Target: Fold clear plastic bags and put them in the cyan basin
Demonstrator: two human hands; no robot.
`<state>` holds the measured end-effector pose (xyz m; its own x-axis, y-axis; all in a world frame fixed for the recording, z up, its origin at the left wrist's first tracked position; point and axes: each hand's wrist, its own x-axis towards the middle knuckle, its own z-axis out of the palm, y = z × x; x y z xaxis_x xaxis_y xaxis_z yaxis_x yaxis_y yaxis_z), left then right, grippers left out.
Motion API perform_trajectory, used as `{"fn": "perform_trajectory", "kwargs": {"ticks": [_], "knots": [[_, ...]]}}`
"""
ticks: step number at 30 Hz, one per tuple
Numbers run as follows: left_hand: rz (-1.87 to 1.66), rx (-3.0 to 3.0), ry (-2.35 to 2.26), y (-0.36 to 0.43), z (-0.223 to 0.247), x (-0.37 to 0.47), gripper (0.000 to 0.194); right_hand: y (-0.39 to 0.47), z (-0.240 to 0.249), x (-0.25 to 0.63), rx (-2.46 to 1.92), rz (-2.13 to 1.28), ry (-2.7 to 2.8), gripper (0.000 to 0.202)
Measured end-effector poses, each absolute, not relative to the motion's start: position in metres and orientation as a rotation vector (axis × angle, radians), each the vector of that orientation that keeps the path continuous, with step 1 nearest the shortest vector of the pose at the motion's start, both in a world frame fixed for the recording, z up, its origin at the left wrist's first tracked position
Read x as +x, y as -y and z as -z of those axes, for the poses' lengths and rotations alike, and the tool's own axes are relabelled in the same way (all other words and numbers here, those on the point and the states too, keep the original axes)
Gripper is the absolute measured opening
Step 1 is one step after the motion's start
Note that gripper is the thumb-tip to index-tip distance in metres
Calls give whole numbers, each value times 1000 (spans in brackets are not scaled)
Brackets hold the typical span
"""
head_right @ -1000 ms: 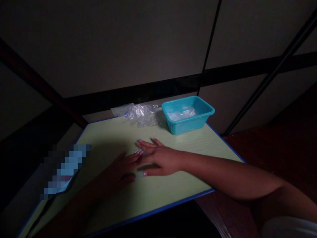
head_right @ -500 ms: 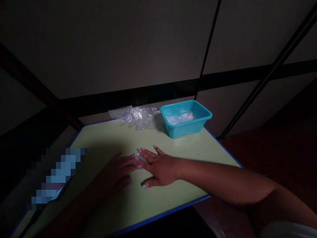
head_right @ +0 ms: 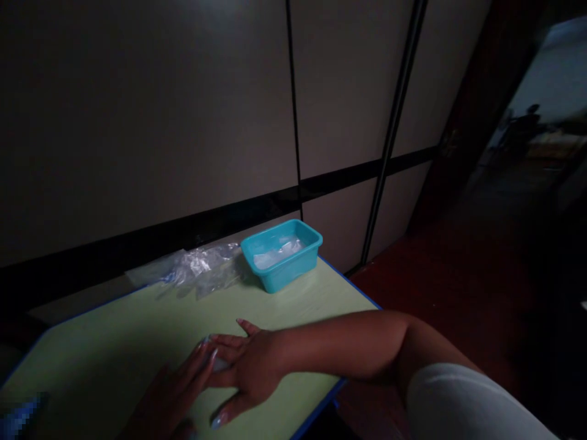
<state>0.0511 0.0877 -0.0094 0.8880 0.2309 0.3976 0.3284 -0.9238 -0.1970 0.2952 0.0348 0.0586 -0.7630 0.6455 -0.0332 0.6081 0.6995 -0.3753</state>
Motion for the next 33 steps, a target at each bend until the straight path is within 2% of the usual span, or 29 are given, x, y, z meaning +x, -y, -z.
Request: {"fn": "perform_trajectory", "kwargs": {"ticks": [5,15,20,23,26,28,33], "knots": [[497,-2802,490,-89,13,54,75,-35,-57,295,-1036,-563,2796,69],[572,-2824,598,-67,7,60,74,-35,-60,294,-1074,-584,2844,76],[571,-3003,872,-67,4,59,70,-42,-57,300,-1021,-678,2846,84],[847,-3023,1055,-69,-4,55,64,-49,-63,304,-1076,-831,2787,80],[1163,-2979,1201,-68,-15,54,56,-55,-72,296,-1219,-588,2615,65],[1380,-2922,1195,-66,-21,55,53,-59,-76,283,-1238,-421,2609,63],[1611,-2850,1154,-62,-29,60,53,-74,-64,243,-1060,-391,2853,64]]}}
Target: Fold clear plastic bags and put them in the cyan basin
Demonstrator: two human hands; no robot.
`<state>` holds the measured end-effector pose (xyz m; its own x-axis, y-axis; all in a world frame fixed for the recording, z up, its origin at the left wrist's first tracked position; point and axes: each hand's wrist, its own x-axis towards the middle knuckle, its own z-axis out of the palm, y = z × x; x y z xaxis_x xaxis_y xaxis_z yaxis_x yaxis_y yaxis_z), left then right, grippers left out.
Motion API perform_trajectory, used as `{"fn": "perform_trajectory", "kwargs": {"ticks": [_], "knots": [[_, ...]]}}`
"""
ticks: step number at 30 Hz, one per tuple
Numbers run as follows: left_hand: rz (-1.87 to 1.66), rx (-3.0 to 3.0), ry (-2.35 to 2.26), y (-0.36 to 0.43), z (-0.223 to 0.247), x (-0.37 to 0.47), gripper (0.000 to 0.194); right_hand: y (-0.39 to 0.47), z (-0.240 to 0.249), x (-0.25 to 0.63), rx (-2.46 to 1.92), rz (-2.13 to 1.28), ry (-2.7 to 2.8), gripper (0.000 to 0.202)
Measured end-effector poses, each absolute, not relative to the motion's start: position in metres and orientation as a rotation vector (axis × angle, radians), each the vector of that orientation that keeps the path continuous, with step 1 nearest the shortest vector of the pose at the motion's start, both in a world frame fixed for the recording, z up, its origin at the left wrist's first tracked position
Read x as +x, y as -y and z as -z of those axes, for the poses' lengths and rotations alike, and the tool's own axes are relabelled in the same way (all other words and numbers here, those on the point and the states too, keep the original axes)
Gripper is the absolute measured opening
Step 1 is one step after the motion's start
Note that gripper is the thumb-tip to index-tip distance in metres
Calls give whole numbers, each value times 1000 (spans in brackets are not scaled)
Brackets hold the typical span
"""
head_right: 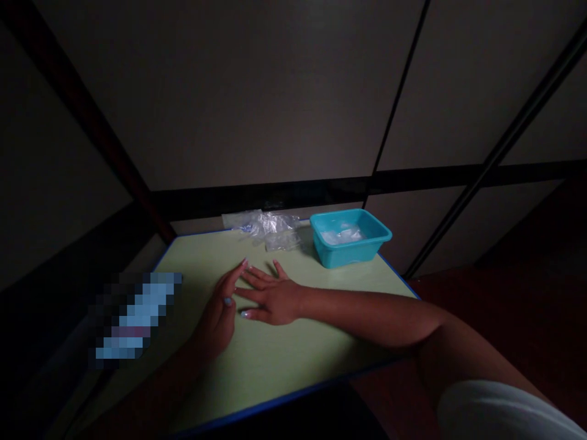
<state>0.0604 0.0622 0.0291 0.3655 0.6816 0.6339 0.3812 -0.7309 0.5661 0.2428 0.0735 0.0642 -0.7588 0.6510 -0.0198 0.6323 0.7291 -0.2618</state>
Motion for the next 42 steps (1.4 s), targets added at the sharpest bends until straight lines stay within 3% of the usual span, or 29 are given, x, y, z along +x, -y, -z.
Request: {"fn": "perform_trajectory", "kwargs": {"ticks": [7,17,25,32,42], "knots": [[-1286,2322,-988,-62,-27,62,52,-85,-39,233,-995,-329,2894,57],[-1179,2270,-1326,-74,-17,64,47,-82,-42,230,-1044,-296,2921,50],[-1319,2192,-1336,-86,-12,57,48,-97,-53,241,-1190,-718,2567,50],[-1345,2161,-1316,-88,-13,58,50,-89,-56,234,-1101,-377,2779,57],[-1321,2262,-1397,-84,-14,60,49,-90,-41,225,-1142,-312,2865,49]]}}
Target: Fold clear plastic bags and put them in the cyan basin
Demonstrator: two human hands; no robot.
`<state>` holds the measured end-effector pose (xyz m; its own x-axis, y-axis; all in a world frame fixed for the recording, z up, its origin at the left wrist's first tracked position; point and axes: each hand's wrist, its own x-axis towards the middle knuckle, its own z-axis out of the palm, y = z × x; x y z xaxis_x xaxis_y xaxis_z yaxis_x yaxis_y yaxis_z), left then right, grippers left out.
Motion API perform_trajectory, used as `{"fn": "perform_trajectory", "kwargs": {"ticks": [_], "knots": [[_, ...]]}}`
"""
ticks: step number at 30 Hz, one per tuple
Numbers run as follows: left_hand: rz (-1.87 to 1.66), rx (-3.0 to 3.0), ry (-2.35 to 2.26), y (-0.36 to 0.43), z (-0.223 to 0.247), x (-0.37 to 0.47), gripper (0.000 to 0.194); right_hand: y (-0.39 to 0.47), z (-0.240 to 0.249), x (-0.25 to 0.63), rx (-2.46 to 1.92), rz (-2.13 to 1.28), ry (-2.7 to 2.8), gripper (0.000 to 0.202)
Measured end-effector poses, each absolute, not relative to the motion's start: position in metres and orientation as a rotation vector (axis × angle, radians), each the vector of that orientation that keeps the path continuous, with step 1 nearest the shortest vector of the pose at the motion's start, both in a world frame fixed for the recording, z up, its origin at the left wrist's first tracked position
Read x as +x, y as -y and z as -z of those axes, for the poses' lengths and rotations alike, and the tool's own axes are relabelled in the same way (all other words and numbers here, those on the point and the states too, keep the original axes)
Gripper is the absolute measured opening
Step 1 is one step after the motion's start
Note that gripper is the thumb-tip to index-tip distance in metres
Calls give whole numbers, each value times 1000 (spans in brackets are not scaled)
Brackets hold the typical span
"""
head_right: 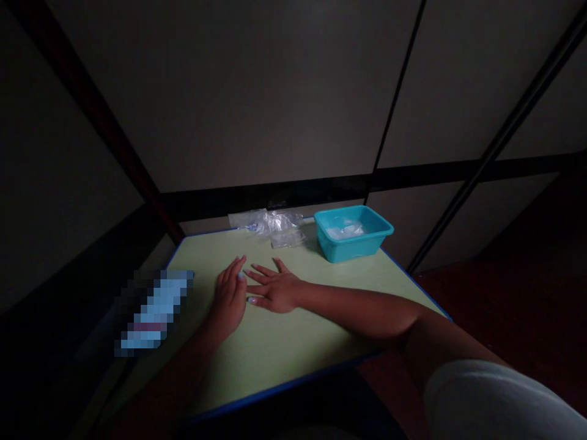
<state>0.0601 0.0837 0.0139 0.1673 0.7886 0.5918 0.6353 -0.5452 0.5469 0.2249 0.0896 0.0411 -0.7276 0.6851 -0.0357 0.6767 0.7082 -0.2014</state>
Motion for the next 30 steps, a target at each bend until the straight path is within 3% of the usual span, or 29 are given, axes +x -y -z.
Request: {"fn": "perform_trajectory", "kwargs": {"ticks": [16,23,30], "knots": [[-1293,2281,-1361,-77,-13,61,49,-91,-39,225,-1151,-399,2847,48],[-1433,2303,-1322,-81,-17,54,46,-104,-58,239,-1113,-668,2672,56],[-1423,2310,-1346,-83,-18,52,48,-121,-82,263,-1312,-345,2649,37]]}}
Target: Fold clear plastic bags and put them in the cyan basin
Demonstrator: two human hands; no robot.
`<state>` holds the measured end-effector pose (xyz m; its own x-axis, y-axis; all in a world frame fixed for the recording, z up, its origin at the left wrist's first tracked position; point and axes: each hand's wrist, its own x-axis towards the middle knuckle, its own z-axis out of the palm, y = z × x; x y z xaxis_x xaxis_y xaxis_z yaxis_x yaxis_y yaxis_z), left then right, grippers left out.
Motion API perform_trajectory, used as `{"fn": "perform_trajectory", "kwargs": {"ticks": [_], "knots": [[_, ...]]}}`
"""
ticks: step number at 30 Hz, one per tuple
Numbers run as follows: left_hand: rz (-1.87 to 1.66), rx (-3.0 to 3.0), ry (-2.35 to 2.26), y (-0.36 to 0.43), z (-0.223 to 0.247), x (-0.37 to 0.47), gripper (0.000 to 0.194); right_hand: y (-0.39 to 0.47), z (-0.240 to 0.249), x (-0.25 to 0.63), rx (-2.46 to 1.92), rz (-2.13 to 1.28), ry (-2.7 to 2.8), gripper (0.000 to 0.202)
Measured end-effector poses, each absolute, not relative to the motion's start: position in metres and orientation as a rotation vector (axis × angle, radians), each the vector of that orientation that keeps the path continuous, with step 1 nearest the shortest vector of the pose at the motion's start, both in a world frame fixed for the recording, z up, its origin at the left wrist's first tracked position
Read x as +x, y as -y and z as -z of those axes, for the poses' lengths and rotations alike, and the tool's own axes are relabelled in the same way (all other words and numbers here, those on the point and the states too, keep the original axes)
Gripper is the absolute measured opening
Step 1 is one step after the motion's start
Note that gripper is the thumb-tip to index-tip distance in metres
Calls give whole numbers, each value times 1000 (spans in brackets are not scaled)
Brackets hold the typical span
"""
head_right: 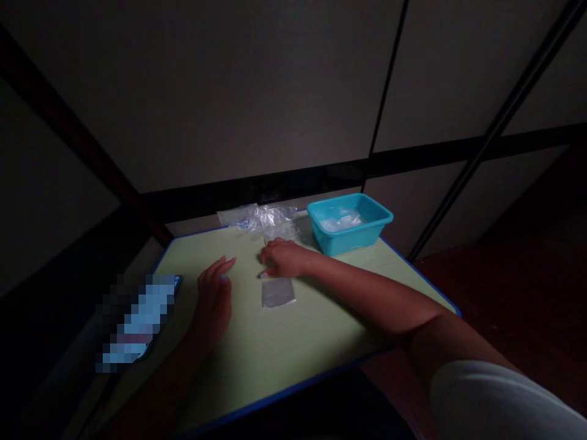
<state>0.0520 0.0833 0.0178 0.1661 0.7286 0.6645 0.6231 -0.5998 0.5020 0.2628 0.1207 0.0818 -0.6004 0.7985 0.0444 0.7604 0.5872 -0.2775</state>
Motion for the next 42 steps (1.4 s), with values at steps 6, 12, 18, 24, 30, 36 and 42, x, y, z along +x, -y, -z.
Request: {"fn": "perform_trajectory", "kwargs": {"ticks": [6,12,18,24,30,36,42], "knots": [[-1409,2265,-1364,-85,-17,50,48,-116,-79,262,-1470,-379,2840,43],[-1374,2261,-1351,-88,-14,45,46,-112,-79,257,-1417,-406,2957,28],[-1370,2243,-1345,-83,-17,48,49,-112,-80,257,-1468,-484,2892,23],[-1354,2236,-1328,-83,-16,50,50,-116,-79,258,-1440,-618,2848,17],[-1357,2141,-1308,-82,-24,52,53,-128,-72,266,-1323,-954,2666,9],[-1275,1660,-1322,-79,-33,54,64,-139,-69,274,-1308,-1088,2470,14],[-1217,1274,-1263,-77,-48,57,65,-143,-69,278,-1291,-1073,2329,18]]}}
